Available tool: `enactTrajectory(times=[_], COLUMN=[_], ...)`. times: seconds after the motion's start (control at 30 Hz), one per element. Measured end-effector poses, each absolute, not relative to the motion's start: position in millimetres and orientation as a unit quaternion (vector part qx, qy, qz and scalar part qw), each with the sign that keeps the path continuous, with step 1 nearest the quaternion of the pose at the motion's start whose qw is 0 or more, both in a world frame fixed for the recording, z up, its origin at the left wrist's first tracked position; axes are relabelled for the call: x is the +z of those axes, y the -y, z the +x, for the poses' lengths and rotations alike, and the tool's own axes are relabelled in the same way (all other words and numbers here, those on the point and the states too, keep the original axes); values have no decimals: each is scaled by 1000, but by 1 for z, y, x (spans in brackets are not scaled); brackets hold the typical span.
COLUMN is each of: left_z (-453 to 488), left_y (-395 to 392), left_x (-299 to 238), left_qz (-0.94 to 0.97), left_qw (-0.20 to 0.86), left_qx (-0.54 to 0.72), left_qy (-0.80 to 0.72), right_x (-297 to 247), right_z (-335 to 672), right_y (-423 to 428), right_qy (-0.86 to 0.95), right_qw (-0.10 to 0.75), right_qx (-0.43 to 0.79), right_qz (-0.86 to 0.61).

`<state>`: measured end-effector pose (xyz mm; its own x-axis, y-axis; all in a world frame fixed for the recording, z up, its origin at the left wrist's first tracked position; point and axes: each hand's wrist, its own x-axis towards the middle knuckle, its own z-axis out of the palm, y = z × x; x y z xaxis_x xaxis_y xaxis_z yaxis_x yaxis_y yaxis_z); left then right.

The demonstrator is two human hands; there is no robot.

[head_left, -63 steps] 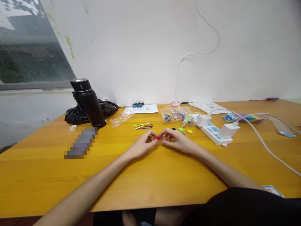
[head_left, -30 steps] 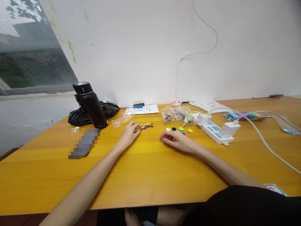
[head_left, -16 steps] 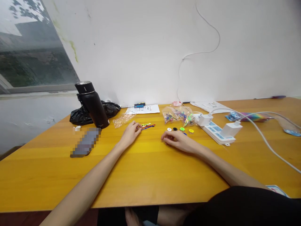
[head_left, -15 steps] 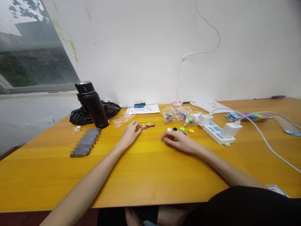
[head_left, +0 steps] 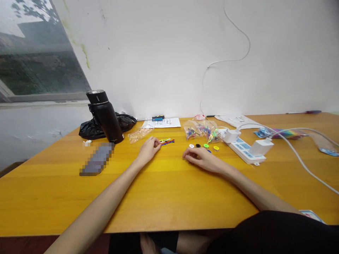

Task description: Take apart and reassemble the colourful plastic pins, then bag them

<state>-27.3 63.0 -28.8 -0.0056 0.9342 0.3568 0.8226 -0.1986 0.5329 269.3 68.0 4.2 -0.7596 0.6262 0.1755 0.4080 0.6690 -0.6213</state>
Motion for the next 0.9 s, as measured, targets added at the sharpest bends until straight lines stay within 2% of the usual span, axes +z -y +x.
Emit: enactTrajectory(times=[0.23,0.33,0.43,0.47,0.6,0.73,0.9], left_z=[-29,-24,-4,5,40,54,51], left_y=[-65,-64,-57,-53,-34,-24,-24], left_x=[-28,-20,-10,-8,-9,-14,-11], left_qz=[680,655,639,636,655,650,476], left_qw=[84,101,175,231,347,403,548], left_qx=[372,434,493,511,514,494,556], left_qy=[-626,-611,-564,-531,-432,-414,-404], right_x=[6,5,5,5,7,11,12], right_z=[269,266,263,261,259,258,260], right_y=[-66,-64,-61,-60,-62,-66,-70], right_qy=[895,887,841,815,736,721,690], right_qw=[189,202,257,285,395,426,455], right_qx=[285,300,367,399,468,466,470], right_qz=[-286,-286,-304,-308,-289,-285,-308])
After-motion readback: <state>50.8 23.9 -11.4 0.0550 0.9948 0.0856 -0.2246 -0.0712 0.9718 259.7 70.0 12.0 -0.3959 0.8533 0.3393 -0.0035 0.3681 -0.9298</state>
